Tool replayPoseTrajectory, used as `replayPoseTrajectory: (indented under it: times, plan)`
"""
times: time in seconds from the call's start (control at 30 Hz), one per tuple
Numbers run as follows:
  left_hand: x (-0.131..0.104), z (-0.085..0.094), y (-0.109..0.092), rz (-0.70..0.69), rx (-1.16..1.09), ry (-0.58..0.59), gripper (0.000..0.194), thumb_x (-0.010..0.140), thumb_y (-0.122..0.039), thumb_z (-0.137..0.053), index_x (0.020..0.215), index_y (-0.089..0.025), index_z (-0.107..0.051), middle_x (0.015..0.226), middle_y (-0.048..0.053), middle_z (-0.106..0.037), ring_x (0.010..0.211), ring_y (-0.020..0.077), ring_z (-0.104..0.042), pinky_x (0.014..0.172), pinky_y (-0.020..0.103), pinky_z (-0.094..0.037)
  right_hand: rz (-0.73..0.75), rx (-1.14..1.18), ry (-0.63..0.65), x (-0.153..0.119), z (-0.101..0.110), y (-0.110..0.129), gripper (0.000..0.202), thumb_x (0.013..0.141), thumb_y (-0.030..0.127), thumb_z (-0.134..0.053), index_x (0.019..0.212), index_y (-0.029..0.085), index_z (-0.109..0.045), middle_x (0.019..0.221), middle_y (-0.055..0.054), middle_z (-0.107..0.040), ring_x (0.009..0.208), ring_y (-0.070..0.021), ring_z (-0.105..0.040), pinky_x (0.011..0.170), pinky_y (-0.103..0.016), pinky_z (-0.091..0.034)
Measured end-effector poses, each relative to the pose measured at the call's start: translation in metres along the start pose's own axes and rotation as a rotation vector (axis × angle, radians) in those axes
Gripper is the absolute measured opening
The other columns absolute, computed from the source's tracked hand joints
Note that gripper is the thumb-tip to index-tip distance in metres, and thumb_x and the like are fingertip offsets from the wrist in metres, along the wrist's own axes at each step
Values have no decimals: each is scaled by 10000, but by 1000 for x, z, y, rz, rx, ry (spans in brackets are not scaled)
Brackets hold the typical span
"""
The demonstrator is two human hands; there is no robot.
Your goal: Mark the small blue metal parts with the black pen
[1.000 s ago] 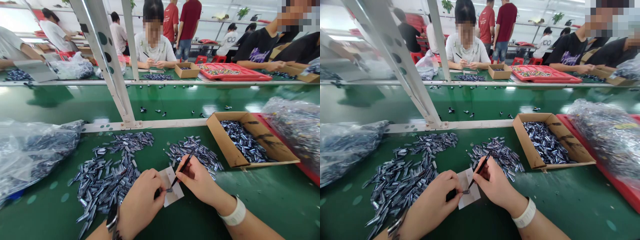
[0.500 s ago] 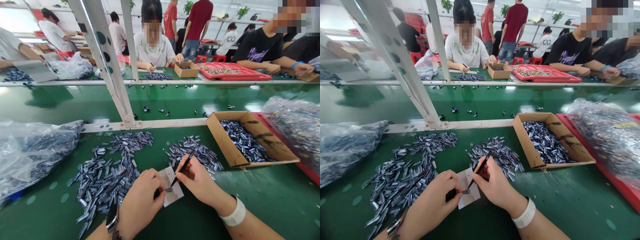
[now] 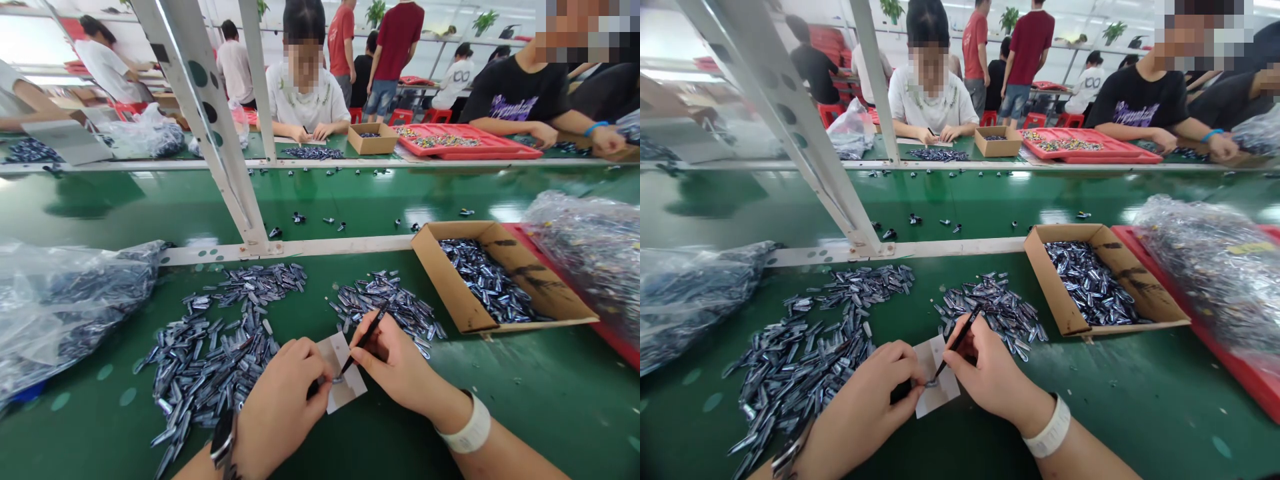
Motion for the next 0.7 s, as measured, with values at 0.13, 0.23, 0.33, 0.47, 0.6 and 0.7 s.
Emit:
replayPoseTrajectory:
  times: [0.13,0.23,0.33,0.47,0.6,0.7]
  plan:
    - [0,-1,-3,-58,10,15,254,816,-37,-572,854,-254,-697,951,-1,-634,909,190,-579,806,323,-484,44,-37,3,-2,0,2,129,928,204,-579,971,254,-469,905,-9,-582,784,-170,-614,726,-324,-528]
    - [0,-4,-4,-64,62,44,273,819,-35,-572,851,-263,-719,948,6,-634,906,199,-578,798,328,-486,57,-35,7,-3,0,3,133,929,216,-584,971,255,-465,916,-13,-570,804,-175,-605,733,-326,-524]
    - [0,-4,-5,-63,106,58,285,830,-31,-559,882,-257,-725,946,15,-638,909,209,-580,803,342,-487,70,34,13,-3,0,5,143,939,242,-581,979,261,-445,925,-13,-557,829,-176,-602,745,-330,-528]
    - [-1,-3,-7,-66,149,59,260,846,-52,-550,877,-251,-716,939,14,-646,908,213,-586,798,346,-489,75,56,7,-3,2,4,135,946,267,-578,979,265,-447,920,-12,-548,818,-176,-601,736,-330,-530]
    - [-3,-6,-13,-97,201,71,248,857,-64,-536,891,-252,-695,979,15,-654,924,215,-595,804,349,-493,47,-6,-7,-5,3,0,110,944,298,-578,956,258,-476,890,-13,-559,787,-183,-613,720,-336,-531]
    - [-4,-8,-17,-126,206,62,262,851,-58,-524,932,-253,-678,981,15,-657,918,213,-599,809,348,-498,53,-13,-39,-5,4,0,134,932,326,-599,946,257,-485,875,-15,-576,783,-189,-626,715,-339,-543]
Point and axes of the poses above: each hand's wrist, its own x-axis towards the middle knuckle, its own z-axis out of the back of the hand, y = z × x, the point moved 7 cm from there along x, towards the middle knuckle
